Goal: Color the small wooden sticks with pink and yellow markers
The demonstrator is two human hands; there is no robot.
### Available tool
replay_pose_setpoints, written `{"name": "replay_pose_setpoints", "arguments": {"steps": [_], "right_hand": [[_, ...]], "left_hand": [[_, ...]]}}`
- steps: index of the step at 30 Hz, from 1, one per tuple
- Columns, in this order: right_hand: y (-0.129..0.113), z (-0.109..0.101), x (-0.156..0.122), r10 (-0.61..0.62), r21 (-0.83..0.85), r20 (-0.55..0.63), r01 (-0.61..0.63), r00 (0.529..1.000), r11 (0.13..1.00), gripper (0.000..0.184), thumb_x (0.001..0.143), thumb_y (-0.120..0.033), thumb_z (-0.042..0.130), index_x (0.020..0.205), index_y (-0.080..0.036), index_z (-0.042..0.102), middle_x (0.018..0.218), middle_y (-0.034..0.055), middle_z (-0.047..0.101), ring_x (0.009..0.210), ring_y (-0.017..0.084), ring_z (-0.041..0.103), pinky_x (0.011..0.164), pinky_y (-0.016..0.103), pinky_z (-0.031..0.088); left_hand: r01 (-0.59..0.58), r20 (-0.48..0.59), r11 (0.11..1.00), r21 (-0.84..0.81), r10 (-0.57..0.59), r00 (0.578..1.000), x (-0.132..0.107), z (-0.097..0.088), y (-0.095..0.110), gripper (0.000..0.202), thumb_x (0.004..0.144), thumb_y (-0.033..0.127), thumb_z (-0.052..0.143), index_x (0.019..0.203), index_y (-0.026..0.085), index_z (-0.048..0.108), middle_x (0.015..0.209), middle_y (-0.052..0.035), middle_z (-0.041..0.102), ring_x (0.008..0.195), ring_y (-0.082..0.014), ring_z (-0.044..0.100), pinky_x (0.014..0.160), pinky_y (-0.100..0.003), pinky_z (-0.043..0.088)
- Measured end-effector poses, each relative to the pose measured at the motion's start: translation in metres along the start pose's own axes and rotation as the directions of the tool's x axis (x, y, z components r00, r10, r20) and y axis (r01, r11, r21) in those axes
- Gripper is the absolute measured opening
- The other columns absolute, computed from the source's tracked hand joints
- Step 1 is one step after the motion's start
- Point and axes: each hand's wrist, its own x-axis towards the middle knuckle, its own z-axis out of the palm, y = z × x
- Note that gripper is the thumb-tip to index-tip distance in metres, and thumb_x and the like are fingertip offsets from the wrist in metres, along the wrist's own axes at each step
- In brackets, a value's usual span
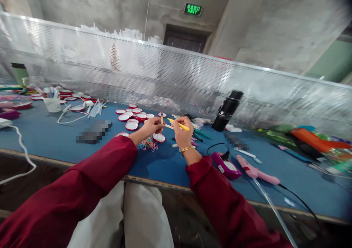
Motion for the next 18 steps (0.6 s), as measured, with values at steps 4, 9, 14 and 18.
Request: {"name": "replay_pose_setpoints", "arguments": {"steps": [4,9,14,18], "right_hand": [[-0.0029,0.0001,-0.0029,-0.055,-0.032,0.079,0.058,0.995,0.998,0.009,0.084,-0.028,0.055,0.078,-0.021,0.054,0.069,-0.0005,0.061,0.063,0.015,0.058,0.061,0.029,0.048],[0.0017,0.0030,-0.0038,-0.077,-0.068,0.115,0.085,0.990,0.994,0.009,0.083,-0.029,0.057,0.080,-0.021,0.053,0.071,-0.0006,0.060,0.064,0.015,0.058,0.062,0.029,0.048],[0.0018,0.0040,-0.0034,-0.132,-0.135,0.102,0.145,0.986,0.980,0.011,0.081,-0.029,0.059,0.076,-0.021,0.054,0.070,-0.0013,0.057,0.062,0.014,0.055,0.060,0.028,0.045],[-0.0033,0.0045,-0.0051,-0.169,-0.169,0.107,0.186,0.980,0.968,0.014,0.082,-0.028,0.058,0.071,-0.020,0.054,0.067,-0.0017,0.055,0.061,0.013,0.052,0.060,0.027,0.042]], "left_hand": [[0.000,0.017,1.000,-0.001,0.001,1.000,-0.0008,0.0006,-0.0002,0.016,0.073,0.026,0.065,0.077,0.014,0.055,0.058,0.0038,0.053,0.045,-0.0062,0.047,0.047,-0.021,0.038],[-0.014,0.023,0.999,0.048,0.013,1.000,-0.0022,0.0008,-0.0014,0.018,0.074,0.030,0.064,0.074,0.014,0.054,0.060,0.0028,0.054,0.047,-0.0066,0.049,0.047,-0.021,0.039],[-0.013,0.026,0.997,0.080,0.011,1.000,-0.0033,0.0016,-0.0020,0.022,0.075,0.033,0.064,0.072,0.014,0.054,0.058,0.0025,0.054,0.046,-0.0066,0.049,0.048,-0.021,0.040],[-0.010,0.031,0.997,0.078,0.008,1.000,-0.0032,0.0013,-0.0039,0.027,0.074,0.038,0.065,0.069,0.014,0.054,0.057,0.0027,0.053,0.046,-0.0063,0.049,0.047,-0.020,0.040]]}}
